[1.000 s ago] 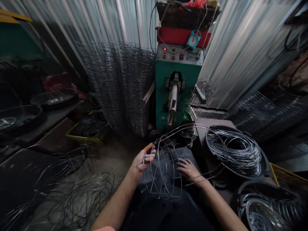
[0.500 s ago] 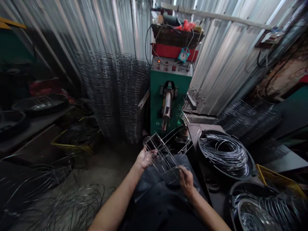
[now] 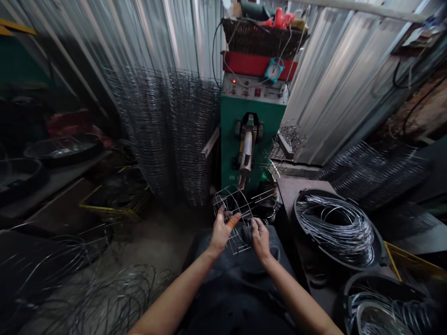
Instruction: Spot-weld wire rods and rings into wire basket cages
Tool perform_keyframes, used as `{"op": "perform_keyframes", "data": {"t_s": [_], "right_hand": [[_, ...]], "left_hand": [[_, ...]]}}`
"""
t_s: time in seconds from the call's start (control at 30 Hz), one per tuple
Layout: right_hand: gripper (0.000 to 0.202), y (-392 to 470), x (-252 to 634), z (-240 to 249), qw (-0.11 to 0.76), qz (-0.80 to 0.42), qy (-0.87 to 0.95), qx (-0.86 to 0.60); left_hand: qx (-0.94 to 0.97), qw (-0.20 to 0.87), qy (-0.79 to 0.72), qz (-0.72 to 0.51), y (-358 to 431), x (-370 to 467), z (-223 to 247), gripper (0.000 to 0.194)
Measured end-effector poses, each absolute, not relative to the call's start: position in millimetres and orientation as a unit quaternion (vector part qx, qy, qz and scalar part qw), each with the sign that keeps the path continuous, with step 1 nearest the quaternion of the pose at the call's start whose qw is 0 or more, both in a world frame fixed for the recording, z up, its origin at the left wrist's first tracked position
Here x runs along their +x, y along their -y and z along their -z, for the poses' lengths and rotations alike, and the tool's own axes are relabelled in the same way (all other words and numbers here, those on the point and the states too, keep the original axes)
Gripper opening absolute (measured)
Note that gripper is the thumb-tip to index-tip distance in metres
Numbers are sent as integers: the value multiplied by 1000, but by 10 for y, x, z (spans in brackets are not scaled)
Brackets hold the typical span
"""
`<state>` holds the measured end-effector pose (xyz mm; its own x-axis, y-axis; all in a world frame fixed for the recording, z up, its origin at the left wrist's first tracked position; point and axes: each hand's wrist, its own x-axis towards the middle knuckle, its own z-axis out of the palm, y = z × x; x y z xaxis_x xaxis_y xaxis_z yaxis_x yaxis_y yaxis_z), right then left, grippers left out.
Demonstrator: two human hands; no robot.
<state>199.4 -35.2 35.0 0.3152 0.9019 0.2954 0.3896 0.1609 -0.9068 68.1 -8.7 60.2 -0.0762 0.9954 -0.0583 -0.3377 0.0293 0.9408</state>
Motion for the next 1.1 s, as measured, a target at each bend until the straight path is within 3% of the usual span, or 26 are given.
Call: {"op": "perform_keyframes", "data": {"t_s": [0.1, 0.27, 0.43, 0.67, 0.87, 1.1], "right_hand": [[32, 257, 1935, -321, 534, -249, 535, -605], [32, 93, 2157, -394, 490, -249, 593, -588], [28, -220, 2734, -681, 515, -76, 596, -611], [33, -812, 2973, -871, 377, 2, 732, -567], [23, -1124, 2923, -893, 217, -193, 810, -509], [20, -1024, 2815, -841, 273, -231, 799, -484]], "left_hand": [[356, 604, -436, -564, -46, 797, -562, 69], [320, 637, -413, -567, -217, 807, -507, 69], [299, 650, -404, -570, -339, 706, -517, 71], [280, 663, -399, -569, -414, 653, -504, 70], [263, 666, -393, -577, -511, 611, -483, 71], [227, 664, -421, -574, -646, 663, -451, 62]]}}
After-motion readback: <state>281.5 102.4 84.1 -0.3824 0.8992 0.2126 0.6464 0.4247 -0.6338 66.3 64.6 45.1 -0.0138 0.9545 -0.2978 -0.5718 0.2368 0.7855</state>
